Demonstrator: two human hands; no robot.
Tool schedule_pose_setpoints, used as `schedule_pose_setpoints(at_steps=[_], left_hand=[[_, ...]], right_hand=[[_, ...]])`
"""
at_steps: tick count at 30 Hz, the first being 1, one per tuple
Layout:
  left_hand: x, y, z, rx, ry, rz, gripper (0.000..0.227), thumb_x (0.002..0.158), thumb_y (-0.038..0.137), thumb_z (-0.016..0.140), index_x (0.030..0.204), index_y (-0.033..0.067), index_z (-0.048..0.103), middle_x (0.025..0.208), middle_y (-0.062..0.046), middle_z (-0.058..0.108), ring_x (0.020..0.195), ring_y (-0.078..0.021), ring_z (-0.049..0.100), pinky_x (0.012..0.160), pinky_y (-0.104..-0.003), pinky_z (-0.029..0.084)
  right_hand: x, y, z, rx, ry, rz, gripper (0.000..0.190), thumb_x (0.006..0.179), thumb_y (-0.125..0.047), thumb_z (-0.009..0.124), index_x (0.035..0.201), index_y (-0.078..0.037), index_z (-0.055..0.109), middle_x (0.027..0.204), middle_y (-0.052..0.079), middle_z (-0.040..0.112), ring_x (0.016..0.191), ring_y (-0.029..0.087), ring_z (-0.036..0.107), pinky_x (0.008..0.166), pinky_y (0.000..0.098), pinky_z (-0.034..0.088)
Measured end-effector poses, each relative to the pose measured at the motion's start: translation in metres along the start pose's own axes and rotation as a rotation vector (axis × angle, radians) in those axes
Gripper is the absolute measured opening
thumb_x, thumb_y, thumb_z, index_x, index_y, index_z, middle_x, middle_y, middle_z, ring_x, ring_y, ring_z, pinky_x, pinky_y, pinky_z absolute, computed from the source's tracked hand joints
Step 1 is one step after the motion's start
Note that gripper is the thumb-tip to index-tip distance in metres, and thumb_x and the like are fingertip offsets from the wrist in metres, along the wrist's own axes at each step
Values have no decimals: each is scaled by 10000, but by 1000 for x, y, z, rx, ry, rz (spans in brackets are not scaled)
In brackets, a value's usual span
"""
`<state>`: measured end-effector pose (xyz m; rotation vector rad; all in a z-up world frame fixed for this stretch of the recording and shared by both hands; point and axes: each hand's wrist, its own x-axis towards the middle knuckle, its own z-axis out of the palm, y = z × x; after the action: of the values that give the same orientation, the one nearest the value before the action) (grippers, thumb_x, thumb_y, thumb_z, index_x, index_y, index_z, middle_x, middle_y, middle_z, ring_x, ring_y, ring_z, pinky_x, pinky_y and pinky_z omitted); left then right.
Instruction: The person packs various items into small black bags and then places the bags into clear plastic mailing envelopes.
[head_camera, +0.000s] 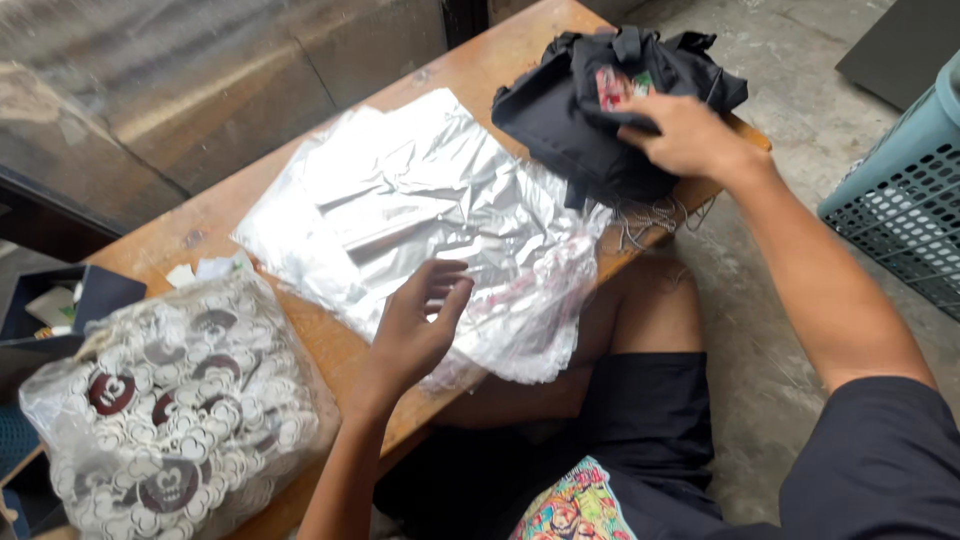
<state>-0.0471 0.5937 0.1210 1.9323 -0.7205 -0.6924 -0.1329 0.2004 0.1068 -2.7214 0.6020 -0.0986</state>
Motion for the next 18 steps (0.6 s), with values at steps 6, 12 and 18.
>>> schedule_pose_setpoints(at_steps=[6,12,18], left_hand=[[13,9,20,-770,-48,88,587,880,401,580,1346,55,497,1253,-215,660,1059,-345,732,859,-432,636],[38,-11,37,-1186,335,11,349,830,41,745,1149,-50,636,963,-133,711,807,-223,709,729,-343,641],[28,-28,50,-1365,618,-34,284,828,-37,748,1103,-65,681,920,-159,733,739,-246,714,678,-403,655]], right_hand=[[-63,-64,2,-55,594,-779,659,729,273,556,1351,73,640,1292,276,699,1196,433,654,1099,522,507],[-116,-120,40,-403,576,-1066,385,1108,-102,383,1395,-173,630,1457,127,580,1319,405,592,1096,539,481],[-119,-123,61,-145,714,-945,411,1085,-85,358,1211,-5,741,1306,180,717,1237,493,661,1084,595,428]])
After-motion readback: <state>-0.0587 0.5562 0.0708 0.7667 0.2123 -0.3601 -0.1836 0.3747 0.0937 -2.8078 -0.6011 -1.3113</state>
